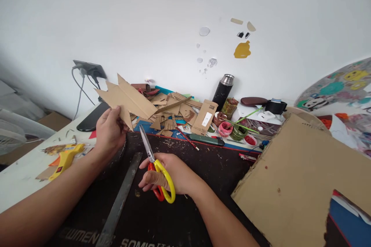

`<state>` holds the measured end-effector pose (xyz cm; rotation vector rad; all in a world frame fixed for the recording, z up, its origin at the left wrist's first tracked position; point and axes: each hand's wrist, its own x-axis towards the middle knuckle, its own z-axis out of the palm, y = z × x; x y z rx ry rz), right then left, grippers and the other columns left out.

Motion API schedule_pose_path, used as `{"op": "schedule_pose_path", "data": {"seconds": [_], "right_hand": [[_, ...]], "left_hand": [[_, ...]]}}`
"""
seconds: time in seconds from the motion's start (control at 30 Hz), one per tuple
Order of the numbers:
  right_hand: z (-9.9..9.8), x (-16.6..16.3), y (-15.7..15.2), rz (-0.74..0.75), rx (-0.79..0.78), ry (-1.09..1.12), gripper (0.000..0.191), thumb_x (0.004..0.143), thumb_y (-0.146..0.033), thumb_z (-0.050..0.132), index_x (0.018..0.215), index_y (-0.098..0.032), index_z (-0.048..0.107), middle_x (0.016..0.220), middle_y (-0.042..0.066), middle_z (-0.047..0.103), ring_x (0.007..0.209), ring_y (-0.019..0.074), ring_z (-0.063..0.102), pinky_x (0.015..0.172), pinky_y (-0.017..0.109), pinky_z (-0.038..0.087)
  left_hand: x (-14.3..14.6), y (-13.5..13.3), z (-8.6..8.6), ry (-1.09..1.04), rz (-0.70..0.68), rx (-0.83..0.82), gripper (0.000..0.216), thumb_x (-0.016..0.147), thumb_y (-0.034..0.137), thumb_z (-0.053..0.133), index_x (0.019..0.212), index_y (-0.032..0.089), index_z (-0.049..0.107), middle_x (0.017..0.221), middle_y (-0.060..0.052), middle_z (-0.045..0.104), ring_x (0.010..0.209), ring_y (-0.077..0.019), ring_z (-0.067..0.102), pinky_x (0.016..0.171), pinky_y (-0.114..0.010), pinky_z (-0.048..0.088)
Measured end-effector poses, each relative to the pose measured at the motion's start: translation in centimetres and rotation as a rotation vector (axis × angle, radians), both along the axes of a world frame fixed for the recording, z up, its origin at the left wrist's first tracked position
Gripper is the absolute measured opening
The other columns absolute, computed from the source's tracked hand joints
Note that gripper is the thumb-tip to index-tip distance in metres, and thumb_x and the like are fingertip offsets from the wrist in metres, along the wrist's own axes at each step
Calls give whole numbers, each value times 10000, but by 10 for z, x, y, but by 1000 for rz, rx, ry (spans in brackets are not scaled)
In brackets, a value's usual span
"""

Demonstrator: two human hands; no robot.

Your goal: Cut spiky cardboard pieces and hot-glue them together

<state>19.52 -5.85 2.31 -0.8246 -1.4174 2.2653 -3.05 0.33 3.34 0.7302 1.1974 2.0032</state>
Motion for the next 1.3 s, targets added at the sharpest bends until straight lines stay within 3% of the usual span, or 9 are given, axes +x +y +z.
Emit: {"op": "schedule_pose_path", "data": {"seconds": [0.43, 0.7, 0.9, 1.3], "right_hand": [[-4, 3, 0, 32, -25, 6, 942, 555, -801, 937, 1192, -171, 647, 982, 102, 784, 874, 227, 787, 831, 332, 564], [-6, 0, 0, -24, 131, -75, 810, 724, -887, 776, 1068, -170, 620, 799, 33, 725, 511, 154, 675, 465, 235, 495], [-3, -1, -4, -31, 156, -101, 685, 778, -791, 820, 1022, -170, 664, 716, -15, 681, 445, 114, 610, 425, 206, 460], [-2, -3, -5, -130, 228, -150, 602, 869, -775, 741, 947, -189, 626, 652, -33, 644, 414, 107, 571, 407, 200, 427]], "left_hand": [[4, -4, 3, 24, -47, -1, 364, 824, 381, 791, 686, 236, 487, 509, 93, 422, 375, -77, 385, 351, -208, 264], [3, -6, -2, 85, -127, -27, 338, 820, 419, 812, 711, 232, 552, 514, 82, 439, 364, -77, 371, 342, -209, 243], [2, -7, -8, 181, -149, -45, 274, 865, 443, 784, 793, 226, 632, 522, 64, 494, 361, -86, 392, 338, -206, 261], [6, -12, -10, 238, -278, -99, 333, 865, 489, 797, 749, 227, 628, 489, 60, 487, 337, -90, 364, 313, -207, 252]]}}
